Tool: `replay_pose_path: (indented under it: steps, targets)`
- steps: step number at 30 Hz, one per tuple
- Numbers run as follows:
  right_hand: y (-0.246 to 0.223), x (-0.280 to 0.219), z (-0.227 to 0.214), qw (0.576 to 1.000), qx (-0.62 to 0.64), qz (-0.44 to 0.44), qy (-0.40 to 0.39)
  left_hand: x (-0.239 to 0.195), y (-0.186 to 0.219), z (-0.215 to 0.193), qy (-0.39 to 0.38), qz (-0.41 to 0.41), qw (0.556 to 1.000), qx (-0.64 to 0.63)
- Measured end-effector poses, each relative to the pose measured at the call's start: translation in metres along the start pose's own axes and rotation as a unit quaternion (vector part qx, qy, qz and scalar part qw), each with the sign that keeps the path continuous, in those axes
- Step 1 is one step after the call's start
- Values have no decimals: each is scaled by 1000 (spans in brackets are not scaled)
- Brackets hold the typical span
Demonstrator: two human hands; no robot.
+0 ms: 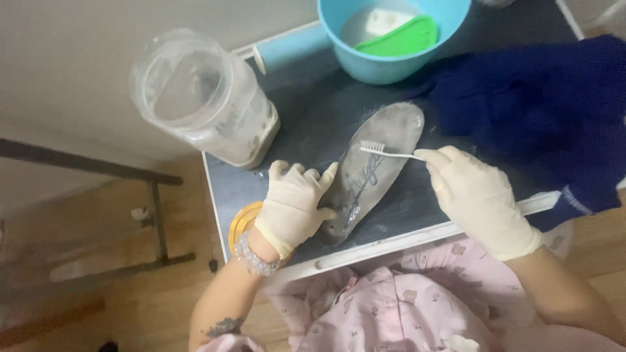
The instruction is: The person scrubs a grey shoe insole with a toothbrush and soapy water on a small table. They repeatedly dip the brush into a blue bowl to reload it with cleaning solution and scrub the insole's surface and edges.
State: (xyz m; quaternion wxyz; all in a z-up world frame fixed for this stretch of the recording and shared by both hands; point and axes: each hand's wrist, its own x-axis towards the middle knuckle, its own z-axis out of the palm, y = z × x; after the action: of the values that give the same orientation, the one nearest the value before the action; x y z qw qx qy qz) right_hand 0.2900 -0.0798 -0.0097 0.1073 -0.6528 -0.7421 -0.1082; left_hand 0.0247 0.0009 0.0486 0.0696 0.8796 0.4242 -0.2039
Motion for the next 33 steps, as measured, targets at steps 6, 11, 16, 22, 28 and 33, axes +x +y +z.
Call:
replay_pose_path:
  steps: [6,11,16,22,28,33]
  targets:
    - [11,1,4,999,23,-7,-39,0,3,-8,-6,8,1000,-9]
    - [9,1,-8,997,67,-9,-46,1,9,-7,-3,23,1000,4]
    - [0,0,-20,989,-30,-142,-6,-2,13,-10,-19,24,1000,3]
    - [18,-8,-16,997,-53,-59,-8,-3,18,-15,-32,15,999,-5]
    - [16,-24,23,1000,16,7,3,-2,17,-14,-38,19,999,-1]
    - [33,2,13,982,43,149,-112,-3,19,-13,-34,15,999,-4]
